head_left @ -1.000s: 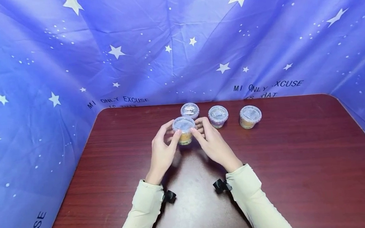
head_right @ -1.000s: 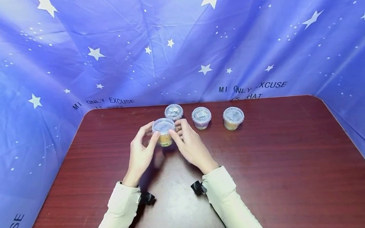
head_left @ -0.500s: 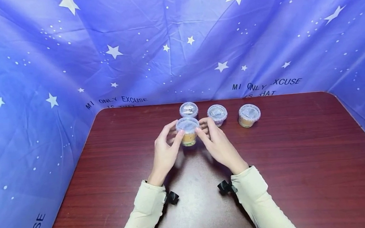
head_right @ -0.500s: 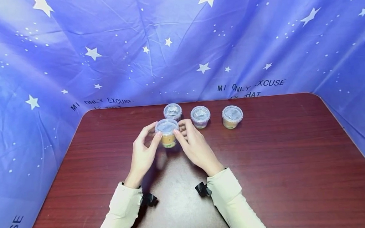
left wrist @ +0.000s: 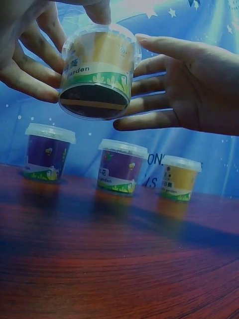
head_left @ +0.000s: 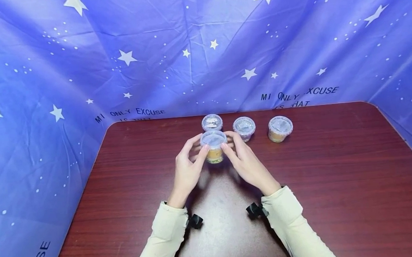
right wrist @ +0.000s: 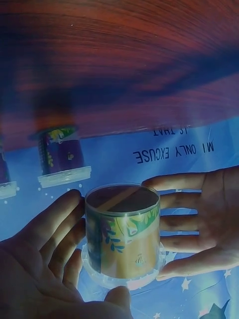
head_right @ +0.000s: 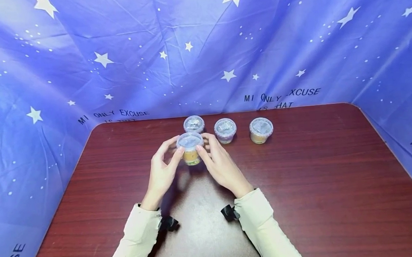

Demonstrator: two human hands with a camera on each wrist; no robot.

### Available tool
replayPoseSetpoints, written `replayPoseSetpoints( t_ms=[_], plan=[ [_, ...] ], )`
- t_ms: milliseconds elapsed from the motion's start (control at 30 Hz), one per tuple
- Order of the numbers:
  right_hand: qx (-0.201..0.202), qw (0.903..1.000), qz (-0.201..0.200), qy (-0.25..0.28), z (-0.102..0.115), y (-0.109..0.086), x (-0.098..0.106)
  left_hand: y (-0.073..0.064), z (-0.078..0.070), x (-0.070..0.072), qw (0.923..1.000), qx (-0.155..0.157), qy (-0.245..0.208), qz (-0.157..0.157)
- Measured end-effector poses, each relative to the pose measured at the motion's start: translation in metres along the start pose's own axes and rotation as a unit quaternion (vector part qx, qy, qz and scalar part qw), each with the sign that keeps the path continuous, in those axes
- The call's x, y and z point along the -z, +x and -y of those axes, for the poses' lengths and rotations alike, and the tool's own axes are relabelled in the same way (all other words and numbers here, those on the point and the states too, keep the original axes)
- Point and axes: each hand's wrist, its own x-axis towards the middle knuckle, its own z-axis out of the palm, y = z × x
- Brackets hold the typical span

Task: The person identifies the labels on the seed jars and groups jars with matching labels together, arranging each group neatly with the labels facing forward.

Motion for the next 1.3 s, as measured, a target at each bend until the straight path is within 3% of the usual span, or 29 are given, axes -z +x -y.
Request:
replayPoseSetpoints(
  t_ms=[400, 667, 900, 1167, 1300],
  plan=[
    [-0.008, 0.9978, 0.037, 0.054, -0.0004, -0.0025, 0.0019, 0.0015, -0.0017, 0.0075, 0.9976, 0.007, 0.009, 0.069],
    [0.002, 0.9948, 0.04, 0.094, -0.0026, -0.0022, 0.002, 0.0035, -0.0011, 0.0059, 0.9975, 0.012, 0.0, 0.069],
    [0.005, 0.9927, 0.017, 0.12, -0.0004, -0.0022, -0.0013, 0.0044, -0.0032, -0.0009, 0.9954, 0.022, -0.054, 0.076],
    [-0.004, 0.9915, -0.007, 0.13, 0.0011, -0.0012, 0.0011, 0.0076, -0.0013, -0.0002, 0.995, 0.021, -0.047, 0.085],
    [-0.007, 0.9927, 0.005, 0.12, -0.001, -0.0019, 0.0051, 0.0073, -0.0013, 0.0021, 0.9933, 0.032, -0.048, 0.1]
  ],
)
